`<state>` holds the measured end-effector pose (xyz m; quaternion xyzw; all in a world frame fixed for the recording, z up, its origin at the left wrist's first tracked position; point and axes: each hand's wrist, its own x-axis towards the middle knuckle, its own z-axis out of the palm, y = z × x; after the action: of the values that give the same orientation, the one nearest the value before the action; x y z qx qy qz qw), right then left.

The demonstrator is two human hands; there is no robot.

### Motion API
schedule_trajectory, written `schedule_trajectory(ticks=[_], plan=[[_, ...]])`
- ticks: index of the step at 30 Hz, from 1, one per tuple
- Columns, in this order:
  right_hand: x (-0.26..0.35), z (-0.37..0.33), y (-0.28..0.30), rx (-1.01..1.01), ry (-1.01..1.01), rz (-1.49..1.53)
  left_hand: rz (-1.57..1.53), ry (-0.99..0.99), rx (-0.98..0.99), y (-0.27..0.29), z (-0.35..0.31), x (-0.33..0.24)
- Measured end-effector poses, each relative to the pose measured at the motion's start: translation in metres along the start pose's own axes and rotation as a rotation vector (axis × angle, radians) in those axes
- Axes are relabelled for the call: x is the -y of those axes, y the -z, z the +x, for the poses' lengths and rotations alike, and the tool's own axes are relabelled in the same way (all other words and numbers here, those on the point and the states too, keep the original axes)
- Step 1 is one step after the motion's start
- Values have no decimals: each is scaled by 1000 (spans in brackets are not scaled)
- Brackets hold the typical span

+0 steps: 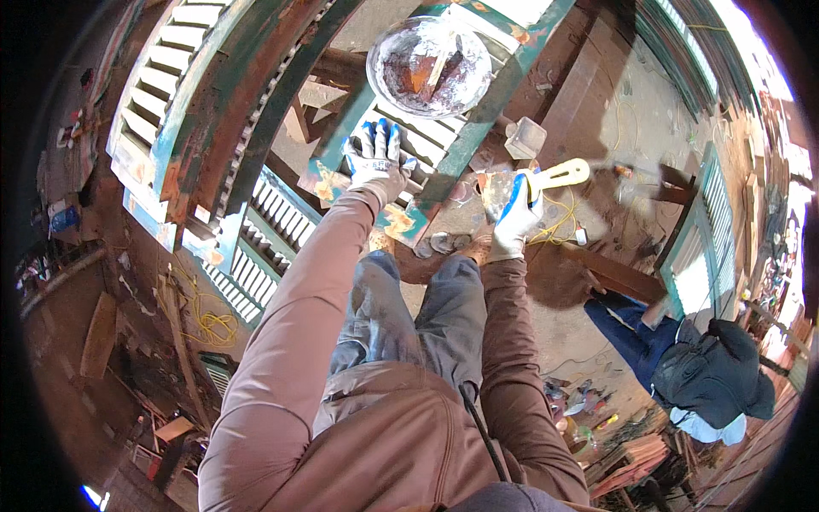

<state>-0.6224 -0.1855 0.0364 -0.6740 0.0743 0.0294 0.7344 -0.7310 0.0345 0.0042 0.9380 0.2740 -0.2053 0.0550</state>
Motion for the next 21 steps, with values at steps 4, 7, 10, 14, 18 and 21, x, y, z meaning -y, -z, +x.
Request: schedule_trajectory(ticks=[4,7,10,14,18,21], plan=[[-4,8,-1,20,-6,115,-24,-9,69,17,-1,-3],[-9,8,-1,67,67,46,-33,-10,58,15,-1,-2],[-27,12,10,145,277,-174,-38,-14,23,9,-2,0],[-52,26,22,489,-43,216,-31,-30,-17,2,1,-1],[-64,24,7,579,706,-914,4,-35,4,3,1,-1],[-67,14,17,639,1134,-1147,47,-33,34,9,4,-3]])
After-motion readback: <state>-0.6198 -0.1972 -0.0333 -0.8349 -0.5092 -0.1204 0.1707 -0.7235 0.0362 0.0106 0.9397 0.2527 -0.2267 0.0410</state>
